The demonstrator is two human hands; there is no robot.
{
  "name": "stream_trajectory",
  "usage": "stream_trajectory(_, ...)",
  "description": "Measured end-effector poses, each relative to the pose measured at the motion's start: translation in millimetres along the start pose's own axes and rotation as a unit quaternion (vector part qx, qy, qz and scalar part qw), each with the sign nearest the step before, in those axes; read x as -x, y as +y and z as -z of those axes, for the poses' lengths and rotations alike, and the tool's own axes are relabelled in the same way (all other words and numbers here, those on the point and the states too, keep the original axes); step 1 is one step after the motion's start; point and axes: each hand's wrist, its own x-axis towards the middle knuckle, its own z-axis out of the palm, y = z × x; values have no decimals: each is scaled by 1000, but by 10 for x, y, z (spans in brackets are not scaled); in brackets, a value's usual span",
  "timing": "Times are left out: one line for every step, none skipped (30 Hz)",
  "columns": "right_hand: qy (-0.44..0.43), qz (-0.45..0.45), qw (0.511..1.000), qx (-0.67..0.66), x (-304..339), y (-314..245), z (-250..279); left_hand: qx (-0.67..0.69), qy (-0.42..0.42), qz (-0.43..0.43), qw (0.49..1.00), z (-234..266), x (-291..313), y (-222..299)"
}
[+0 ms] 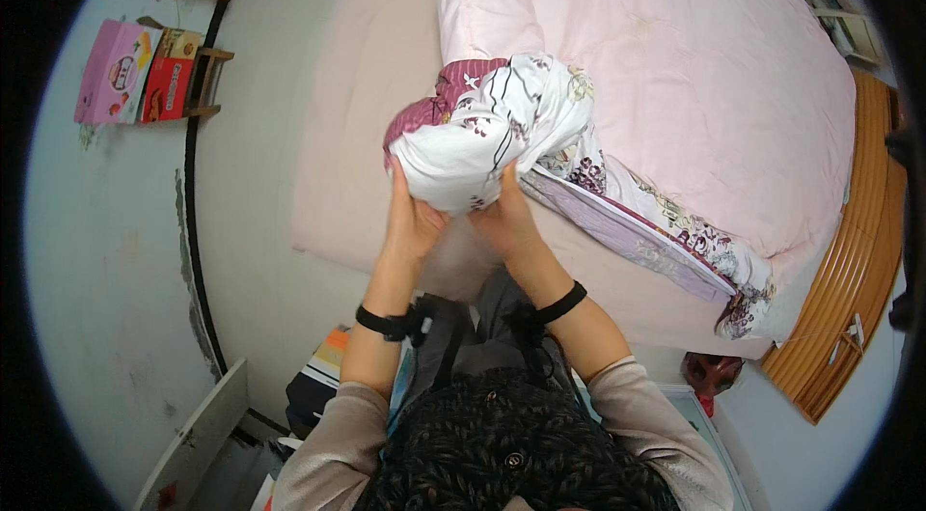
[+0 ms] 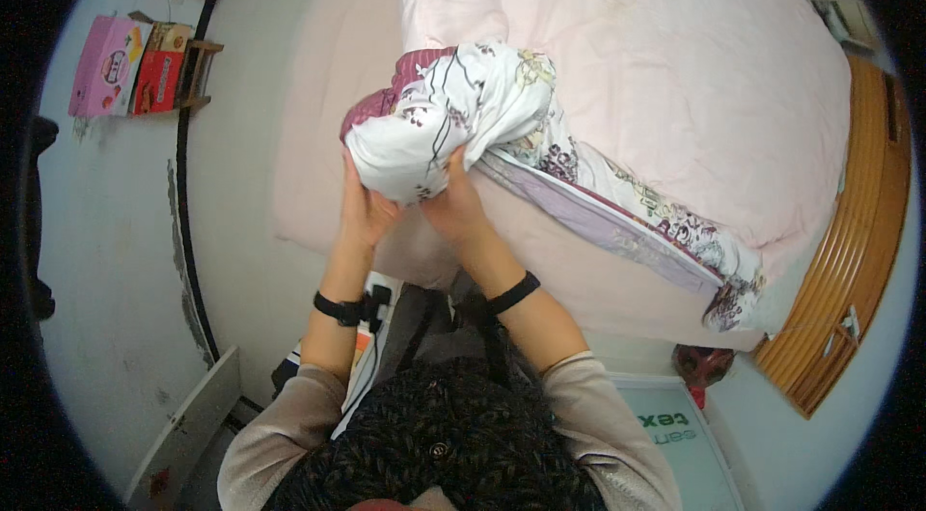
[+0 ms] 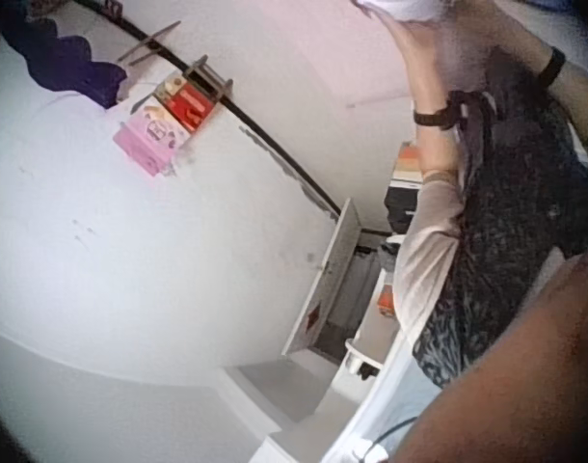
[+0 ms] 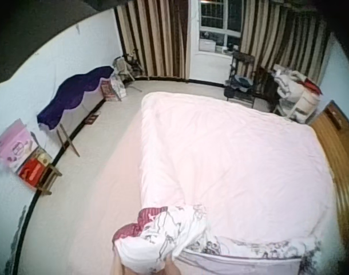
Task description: The person folds a patterned duvet cover on a bed. They repeatedly roll and tuck the cover from one end to the other, smoothing and adjusting the fabric to create a compact bundle.
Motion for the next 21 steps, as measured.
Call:
stream_trajectory(-11,22,991,131,-35,196,85,54,-38,26,997,105,-19,96)
stream_trajectory(-66,48,965,249,-87,375,162,33,-30,30,999,186,-88,217)
stream_trajectory(-64,32,929,362,-104,530,233,14,-25,31,999,258,-180,350)
stream_trajectory(-119,73,891,431,-127,663,282,-4,-10,34,999,315,-275,468)
stream_trajectory(-119,76,855,498,-153,765,297,-35,-21,8,999,351,-391,591)
stream_trajectory(-90,24,853,514,-159,800,288,-64,-21,-15,998,391,-477,694)
stream_trajectory(-99,0,880,464,-143,786,241,-92,-23,-39,995,427,-528,756)
stream_trajectory(-86,-37,890,446,-124,753,142,-113,-15,-84,990,468,-543,800)
stream_trajectory(-70,-116,888,439,-51,598,39,-134,-5,-127,983,506,-533,827)
stream_trajectory(-91,-177,888,415,6,392,-107,-146,-14,-189,971,539,-503,827)
stream_trajectory(-115,-191,821,526,53,210,-284,-146,-17,-195,970,557,-462,791)
stream_trajectory(-177,-181,754,606,98,34,-475,-148,9,-185,972,575,-410,751)
stream_trajectory(-175,-148,742,629,154,-187,-648,-146,15,-189,971,573,-368,686)
stream_trajectory(-208,-98,742,630,196,-396,-799,-145,20,-191,971,567,-331,618)
stream_trajectory(-126,-65,749,647,172,-602,-930,-158,25,-198,967,544,-308,534)
stream_trajectory(-90,-15,762,642,83,-734,-1032,-158,14,-211,964,520,-295,463)
stream_trajectory(-91,113,675,723,-54,-738,-1081,-164,17,-203,965,498,-273,379)
stream_trajectory(-106,241,570,778,-198,-718,-1107,-168,18,-199,965,481,-256,309)
stream_trajectory(-128,293,501,804,-355,-657,-1105,-192,28,-218,956,467,-245,247)
stream_trajectory(-129,275,472,828,-465,-546,-1067,-206,16,-225,952,469,-224,194)
stream_trajectory(-130,263,445,846,-545,-420,-1029,-217,6,-239,946,476,-207,152)
